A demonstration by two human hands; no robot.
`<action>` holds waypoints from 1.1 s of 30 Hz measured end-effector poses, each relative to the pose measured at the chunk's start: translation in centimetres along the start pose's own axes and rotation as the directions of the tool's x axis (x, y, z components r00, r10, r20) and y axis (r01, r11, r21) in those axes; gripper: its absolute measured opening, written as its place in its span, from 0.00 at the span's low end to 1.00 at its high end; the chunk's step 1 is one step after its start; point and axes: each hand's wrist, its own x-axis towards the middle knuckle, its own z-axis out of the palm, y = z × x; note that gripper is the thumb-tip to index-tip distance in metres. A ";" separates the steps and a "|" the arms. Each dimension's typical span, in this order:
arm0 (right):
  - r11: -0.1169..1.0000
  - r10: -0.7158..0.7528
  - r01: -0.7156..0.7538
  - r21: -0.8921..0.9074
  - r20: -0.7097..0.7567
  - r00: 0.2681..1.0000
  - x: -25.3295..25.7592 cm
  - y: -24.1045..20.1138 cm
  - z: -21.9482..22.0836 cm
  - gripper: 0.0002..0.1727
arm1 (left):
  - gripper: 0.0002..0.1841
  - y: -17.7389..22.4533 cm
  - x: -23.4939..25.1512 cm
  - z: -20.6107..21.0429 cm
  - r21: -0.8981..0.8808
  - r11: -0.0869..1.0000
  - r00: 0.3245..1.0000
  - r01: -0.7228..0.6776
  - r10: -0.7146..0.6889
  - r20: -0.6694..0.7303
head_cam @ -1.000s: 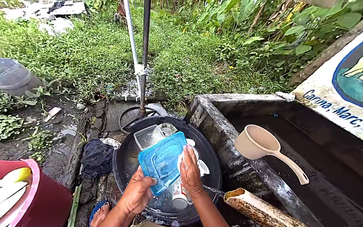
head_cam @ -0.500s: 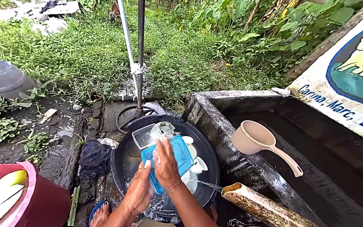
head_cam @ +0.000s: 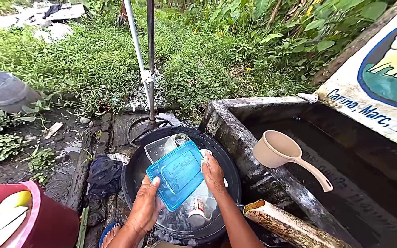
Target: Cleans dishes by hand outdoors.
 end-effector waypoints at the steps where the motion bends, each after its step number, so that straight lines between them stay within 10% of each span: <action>1: 0.996 0.049 -0.049 0.075 -0.007 0.999 0.4 0.2 -0.8 0.23 | 0.23 0.3 -0.1 -0.3 0.030 0.998 0.998 0.057 -0.058 0.035; 7: 0.980 -0.146 0.150 0.132 -0.042 0.988 -0.7 1.2 -4.2 0.22 | 0.34 1.5 0.8 -3.5 0.219 0.921 0.733 0.322 -0.389 0.558; 13: 0.892 -0.452 0.453 -0.013 0.013 0.892 -4.6 -2.6 1.3 0.22 | 0.15 0.6 -0.9 0.1 0.339 0.881 0.878 0.330 -0.419 0.234; 19: 0.700 -0.714 0.714 0.003 0.034 0.699 -6.2 -5.2 4.9 0.25 | 0.16 -1.1 -1.0 -0.5 0.197 0.967 0.923 0.159 -0.216 0.319; 23: 0.829 -0.553 0.555 -0.060 0.059 0.831 -2.8 -3.9 4.5 0.27 | 0.17 -0.9 -1.6 -0.1 0.212 0.970 0.969 0.120 -0.161 0.189; 26: 0.978 -0.174 0.139 0.156 0.234 0.957 -1.0 -4.4 2.4 0.30 | 0.17 -1.2 -2.0 0.0 0.182 0.981 0.984 0.063 -0.092 0.153; 29: 0.845 0.047 -0.235 0.481 0.371 0.927 -0.8 -4.7 1.5 0.29 | 0.18 -1.6 -1.8 0.0 0.159 0.987 0.991 0.031 -0.052 0.124; 33: 0.919 0.126 -0.207 0.337 0.246 0.961 -2.4 -4.5 1.9 0.29 | 0.21 -1.6 -1.2 0.3 0.104 0.994 0.998 0.023 -0.029 0.051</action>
